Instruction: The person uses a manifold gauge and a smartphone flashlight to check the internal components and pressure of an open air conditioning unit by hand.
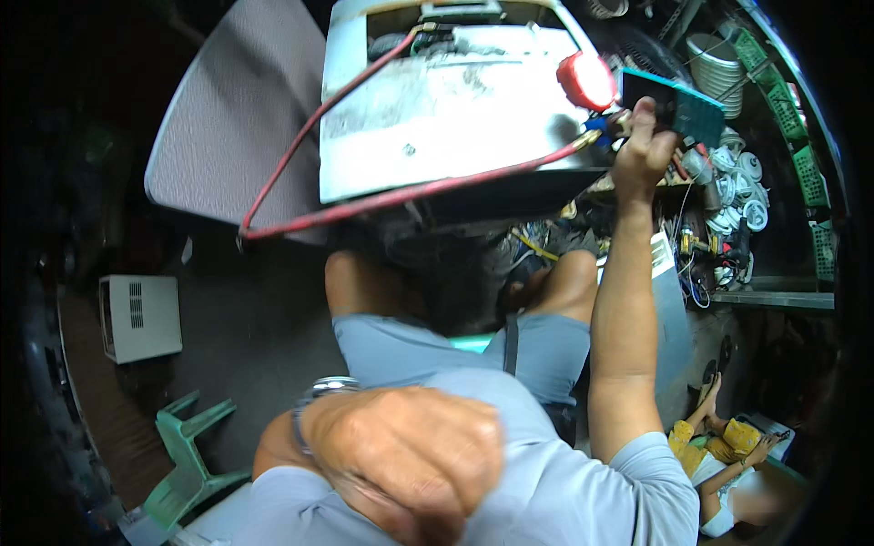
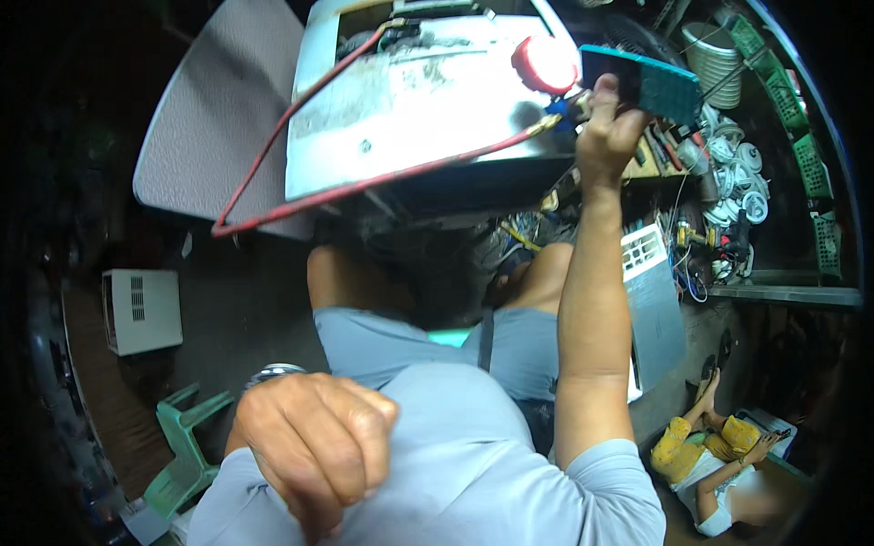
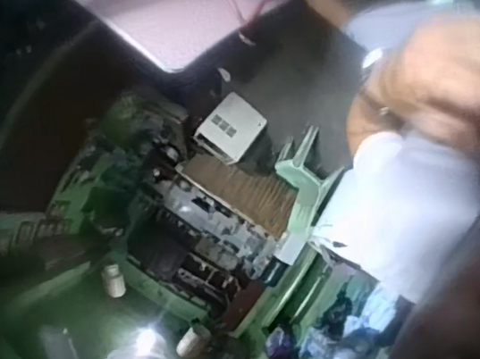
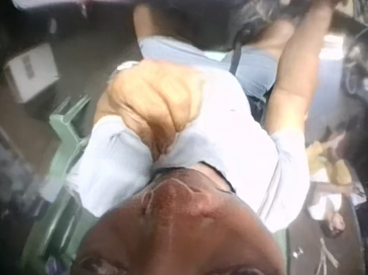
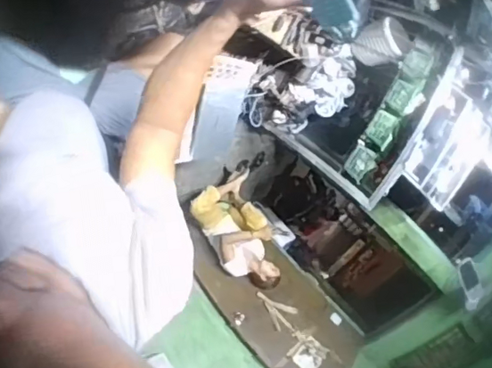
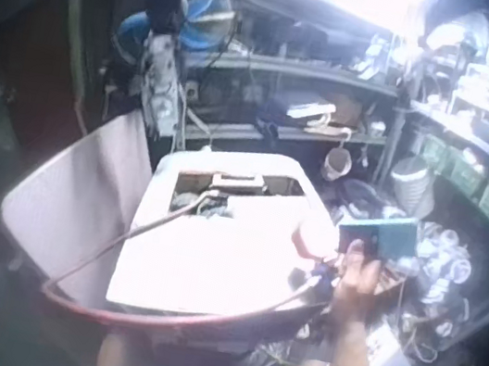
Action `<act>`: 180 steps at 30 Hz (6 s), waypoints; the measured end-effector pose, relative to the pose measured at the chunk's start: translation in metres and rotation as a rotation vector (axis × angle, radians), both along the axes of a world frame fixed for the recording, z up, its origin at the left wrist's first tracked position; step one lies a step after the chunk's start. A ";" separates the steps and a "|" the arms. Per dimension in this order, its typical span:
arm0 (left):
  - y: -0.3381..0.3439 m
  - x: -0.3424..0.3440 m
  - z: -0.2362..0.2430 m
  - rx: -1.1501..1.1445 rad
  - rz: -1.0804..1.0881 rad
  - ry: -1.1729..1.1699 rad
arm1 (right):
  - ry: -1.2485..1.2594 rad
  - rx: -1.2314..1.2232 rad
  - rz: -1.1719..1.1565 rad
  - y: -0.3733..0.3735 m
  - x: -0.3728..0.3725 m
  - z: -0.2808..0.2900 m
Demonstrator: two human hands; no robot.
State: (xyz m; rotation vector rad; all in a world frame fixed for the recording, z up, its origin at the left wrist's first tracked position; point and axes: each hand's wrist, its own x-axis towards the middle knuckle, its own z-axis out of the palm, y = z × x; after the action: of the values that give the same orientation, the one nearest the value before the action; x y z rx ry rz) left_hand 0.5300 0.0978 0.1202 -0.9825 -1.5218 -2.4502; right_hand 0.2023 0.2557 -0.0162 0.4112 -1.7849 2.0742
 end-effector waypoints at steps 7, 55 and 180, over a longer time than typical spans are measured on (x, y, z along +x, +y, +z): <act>-0.121 -0.027 0.086 -0.959 -0.433 0.071 | 0.117 -0.167 0.108 -0.004 -0.001 0.005; -0.305 -0.346 -0.116 -1.965 0.728 0.060 | 0.127 -0.163 0.219 0.006 -0.001 -0.008; -0.298 -0.341 -0.113 -1.892 0.800 0.095 | -0.035 -0.299 0.111 -0.035 0.019 0.010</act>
State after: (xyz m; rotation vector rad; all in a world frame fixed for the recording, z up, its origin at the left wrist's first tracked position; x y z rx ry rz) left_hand 0.1887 -0.2001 0.0073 -0.2098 -3.0182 0.0214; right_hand 0.2216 0.2205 -0.0061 0.3974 -1.4650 2.3918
